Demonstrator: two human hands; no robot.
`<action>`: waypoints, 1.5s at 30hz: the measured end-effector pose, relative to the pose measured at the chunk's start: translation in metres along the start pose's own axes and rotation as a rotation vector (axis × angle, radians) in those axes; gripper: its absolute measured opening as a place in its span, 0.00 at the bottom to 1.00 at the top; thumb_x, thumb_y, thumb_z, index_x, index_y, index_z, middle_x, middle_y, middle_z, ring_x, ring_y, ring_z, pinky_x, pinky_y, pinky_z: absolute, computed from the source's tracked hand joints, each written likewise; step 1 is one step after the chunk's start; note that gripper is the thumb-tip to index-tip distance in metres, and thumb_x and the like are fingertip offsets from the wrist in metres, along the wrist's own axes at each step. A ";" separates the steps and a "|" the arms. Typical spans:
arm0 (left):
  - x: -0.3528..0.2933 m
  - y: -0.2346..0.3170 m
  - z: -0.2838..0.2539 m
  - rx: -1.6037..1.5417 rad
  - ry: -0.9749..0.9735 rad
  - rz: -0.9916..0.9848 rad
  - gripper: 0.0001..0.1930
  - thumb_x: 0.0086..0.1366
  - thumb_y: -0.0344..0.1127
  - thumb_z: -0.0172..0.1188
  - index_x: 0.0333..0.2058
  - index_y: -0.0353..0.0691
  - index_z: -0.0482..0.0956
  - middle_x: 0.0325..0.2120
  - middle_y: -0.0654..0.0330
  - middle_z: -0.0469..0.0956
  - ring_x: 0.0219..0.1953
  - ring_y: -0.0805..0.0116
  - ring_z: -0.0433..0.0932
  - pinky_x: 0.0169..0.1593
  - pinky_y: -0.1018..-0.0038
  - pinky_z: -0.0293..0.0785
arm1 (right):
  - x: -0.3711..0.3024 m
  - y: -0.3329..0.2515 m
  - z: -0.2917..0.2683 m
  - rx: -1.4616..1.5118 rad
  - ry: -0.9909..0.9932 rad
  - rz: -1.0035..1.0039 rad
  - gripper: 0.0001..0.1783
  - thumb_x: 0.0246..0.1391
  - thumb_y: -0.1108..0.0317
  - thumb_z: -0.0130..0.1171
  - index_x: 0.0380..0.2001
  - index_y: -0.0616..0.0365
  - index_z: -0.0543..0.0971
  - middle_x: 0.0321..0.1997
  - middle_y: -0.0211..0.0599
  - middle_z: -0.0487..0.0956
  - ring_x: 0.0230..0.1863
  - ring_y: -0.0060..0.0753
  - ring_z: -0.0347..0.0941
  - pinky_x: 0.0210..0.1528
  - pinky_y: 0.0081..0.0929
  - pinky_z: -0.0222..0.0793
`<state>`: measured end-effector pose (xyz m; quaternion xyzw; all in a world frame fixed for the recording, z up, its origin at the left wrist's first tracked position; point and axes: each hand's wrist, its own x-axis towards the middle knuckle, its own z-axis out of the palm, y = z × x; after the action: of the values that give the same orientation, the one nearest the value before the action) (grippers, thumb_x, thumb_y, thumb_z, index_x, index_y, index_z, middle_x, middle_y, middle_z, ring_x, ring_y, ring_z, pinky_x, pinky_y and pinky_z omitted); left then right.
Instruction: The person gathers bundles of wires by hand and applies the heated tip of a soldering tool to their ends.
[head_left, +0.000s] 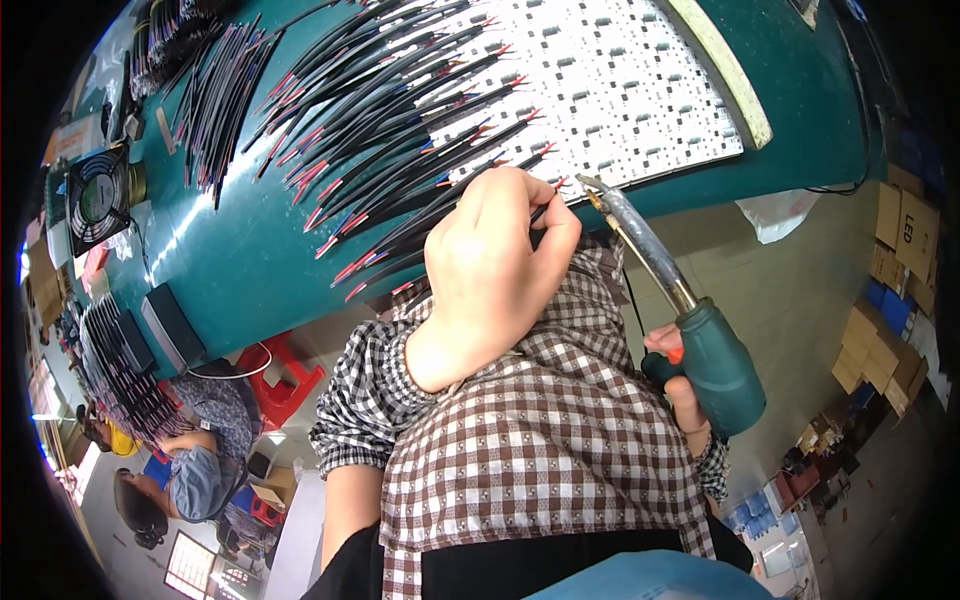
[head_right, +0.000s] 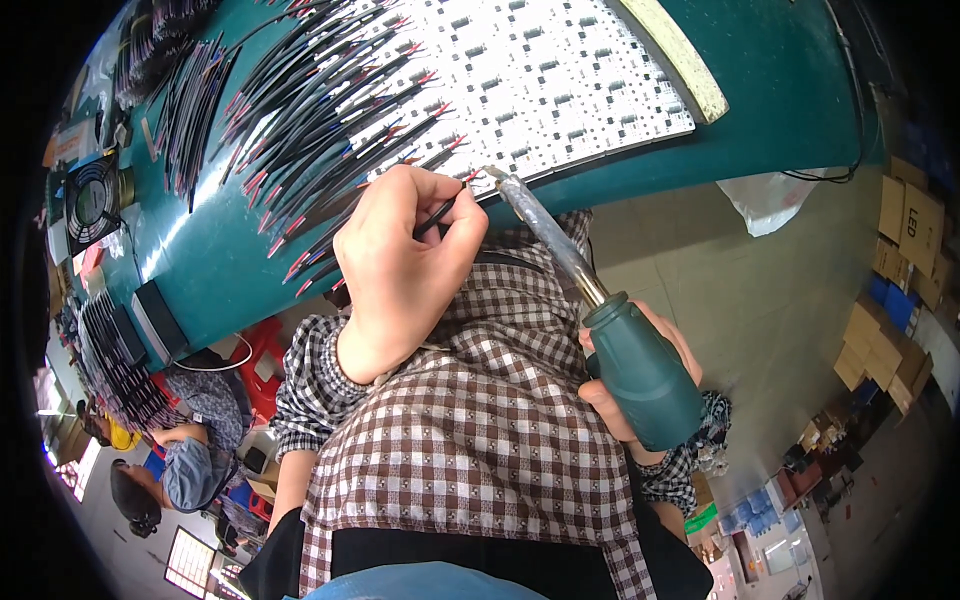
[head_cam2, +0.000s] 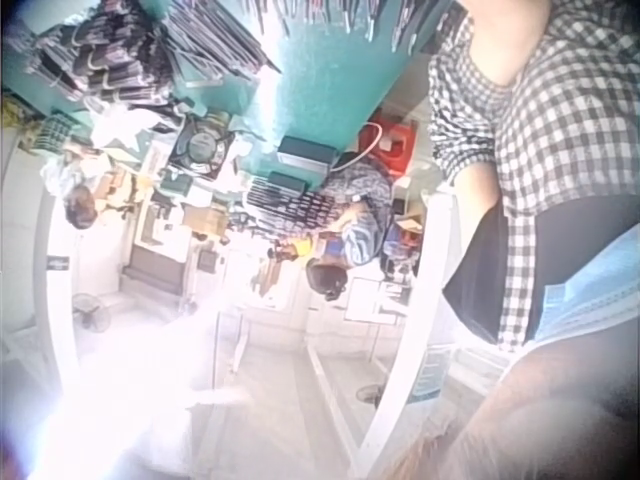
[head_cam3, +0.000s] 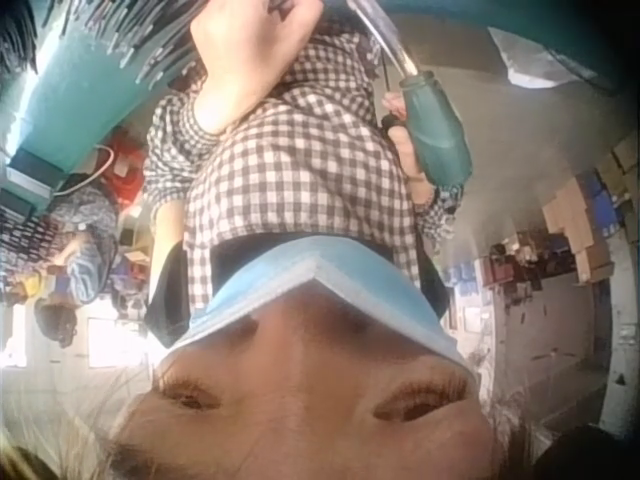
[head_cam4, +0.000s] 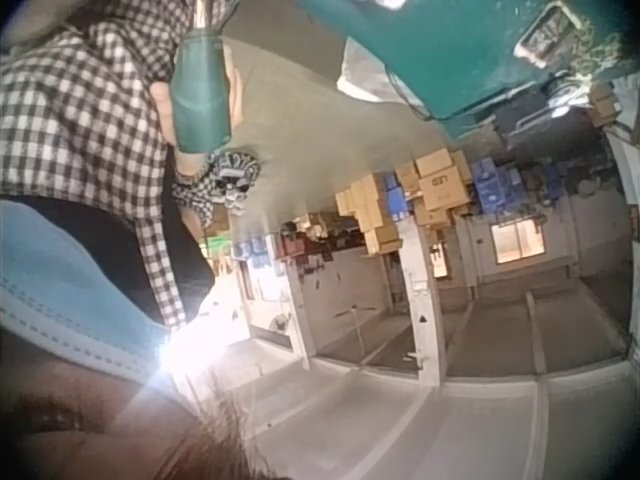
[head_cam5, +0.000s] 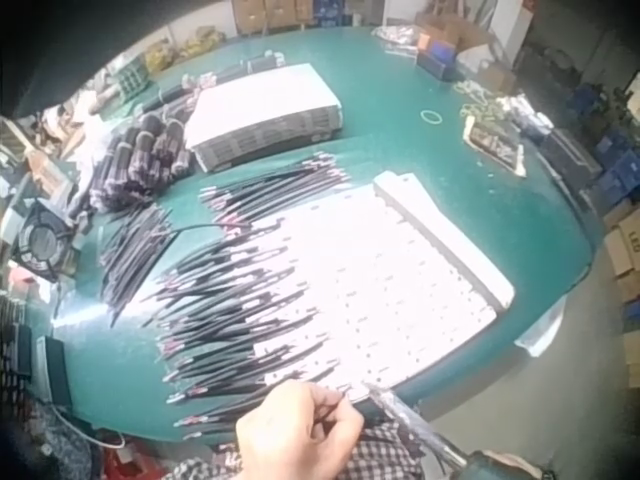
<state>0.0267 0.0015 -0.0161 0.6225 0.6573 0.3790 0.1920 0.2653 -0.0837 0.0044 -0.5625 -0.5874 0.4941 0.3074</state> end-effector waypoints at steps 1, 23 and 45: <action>0.000 0.000 0.000 0.000 -0.002 -0.004 0.10 0.49 0.25 0.66 0.27 0.39 0.72 0.21 0.60 0.74 0.19 0.61 0.75 0.22 0.69 0.72 | 0.000 0.000 0.001 0.024 0.015 0.009 0.42 0.49 0.46 0.70 0.56 0.69 0.70 0.38 0.36 0.84 0.41 0.34 0.81 0.51 0.31 0.72; 0.001 -0.001 0.000 0.023 -0.006 -0.003 0.10 0.49 0.25 0.66 0.26 0.39 0.71 0.20 0.61 0.73 0.19 0.62 0.74 0.22 0.70 0.71 | 0.003 0.002 -0.002 -0.121 -0.045 0.015 0.41 0.47 0.46 0.71 0.53 0.70 0.73 0.35 0.35 0.84 0.40 0.33 0.81 0.49 0.31 0.73; 0.000 0.006 -0.037 -0.074 -0.170 -0.075 0.12 0.55 0.29 0.68 0.36 0.37 0.75 0.22 0.60 0.74 0.21 0.71 0.75 0.26 0.76 0.72 | 0.042 -0.077 -0.217 0.044 0.607 -0.217 0.36 0.69 0.48 0.40 0.62 0.74 0.63 0.41 0.42 0.76 0.41 0.30 0.74 0.38 0.18 0.78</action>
<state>0.0042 -0.0080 0.0119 0.6197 0.6471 0.3415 0.2840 0.4293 0.0168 0.1377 -0.6115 -0.5144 0.2807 0.5317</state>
